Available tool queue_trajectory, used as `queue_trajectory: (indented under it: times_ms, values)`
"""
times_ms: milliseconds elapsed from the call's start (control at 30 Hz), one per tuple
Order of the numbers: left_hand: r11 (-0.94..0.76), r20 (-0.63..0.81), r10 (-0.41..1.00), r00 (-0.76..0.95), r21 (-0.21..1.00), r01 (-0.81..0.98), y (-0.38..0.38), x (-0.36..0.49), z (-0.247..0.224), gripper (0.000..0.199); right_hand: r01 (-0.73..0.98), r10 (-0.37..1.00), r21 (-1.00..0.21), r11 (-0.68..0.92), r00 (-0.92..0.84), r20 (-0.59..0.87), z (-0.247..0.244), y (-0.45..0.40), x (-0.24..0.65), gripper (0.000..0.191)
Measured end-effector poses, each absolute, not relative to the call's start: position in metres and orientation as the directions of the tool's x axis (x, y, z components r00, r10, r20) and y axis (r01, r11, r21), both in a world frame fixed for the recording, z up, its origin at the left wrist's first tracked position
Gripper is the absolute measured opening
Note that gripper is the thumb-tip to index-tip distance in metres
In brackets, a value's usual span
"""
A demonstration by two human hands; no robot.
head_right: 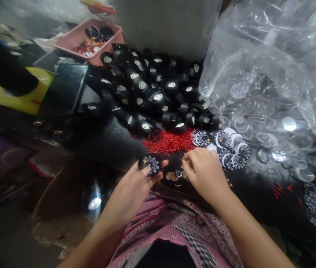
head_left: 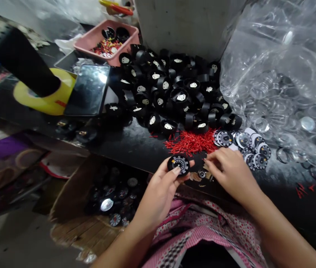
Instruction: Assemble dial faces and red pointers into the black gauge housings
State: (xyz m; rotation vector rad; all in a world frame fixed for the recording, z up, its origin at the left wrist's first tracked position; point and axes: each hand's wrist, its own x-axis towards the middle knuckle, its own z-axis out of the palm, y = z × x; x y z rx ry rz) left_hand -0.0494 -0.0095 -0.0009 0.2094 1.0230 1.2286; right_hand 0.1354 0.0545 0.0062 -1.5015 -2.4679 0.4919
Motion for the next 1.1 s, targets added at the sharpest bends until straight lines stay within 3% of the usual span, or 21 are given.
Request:
queue_trajectory:
  times_ms: [67, 167, 267, 333, 400, 467, 533, 600, 767, 1100]
  values:
    - [0.379, -0.523, 0.852, -0.012, 0.633, -0.675, -0.009, -0.051, -0.001, 0.015, 0.823, 0.914, -0.437, 0.364, -0.406, -0.003, 0.009, 0.046, 0.159, 0.019]
    - [0.382, -0.518, 0.855, -0.007, 0.64, -0.667, -0.009, -0.055, -0.001, 0.014, 0.885, 0.969, -0.418, 0.206, -0.244, -0.038, 0.014, 0.033, 0.22, 0.025]
    - [0.318, -0.501, 0.861, -0.092, 0.67, -0.67, -0.009, -0.058, -0.004, 0.015, 0.956, 0.984, -0.29, -0.05, -0.002, -0.176, 0.021, 0.02, 0.281, 0.026]
    - [0.261, -0.477, 0.863, -0.166, 0.702, -0.662, -0.008, -0.057, -0.007, 0.018, 0.97, 0.982, -0.214, -0.113, 0.077, -0.172, 0.026, 0.014, 0.294, 0.027]
    - [0.244, -0.46, 0.868, -0.186, 0.723, -0.646, -0.006, -0.054, -0.009, 0.021, 0.963, 0.996, -0.27, -0.023, 0.0, -0.085, 0.028, 0.013, 0.273, 0.03]
    - [0.264, -0.461, 0.871, -0.167, 0.728, -0.632, -0.005, -0.052, -0.009, 0.023, 0.89, 0.981, -0.428, 0.161, -0.19, -0.026, 0.026, 0.019, 0.225, 0.025]
    - [0.274, -0.467, 0.869, -0.164, 0.73, -0.626, -0.006, -0.052, -0.008, 0.024, 0.782, 0.907, -0.532, 0.324, -0.416, -0.06, 0.022, 0.031, 0.167, 0.021]
    - [0.266, -0.469, 0.864, -0.184, 0.735, -0.623, -0.009, -0.055, -0.007, 0.023, 0.76, 0.859, -0.489, 0.428, -0.51, -0.04, 0.018, 0.044, 0.12, 0.021]
    - [0.248, -0.478, 0.856, -0.196, 0.713, -0.656, -0.013, -0.066, -0.009, 0.02, 0.798, 0.807, -0.205, 0.567, -0.588, -0.055, 0.009, 0.064, 0.083, 0.015]
    - [0.246, -0.49, 0.854, -0.174, 0.676, -0.695, -0.014, -0.051, -0.008, 0.02, 0.812, 0.83, -0.225, 0.538, -0.557, -0.027, 0.0, 0.058, 0.104, 0.016]
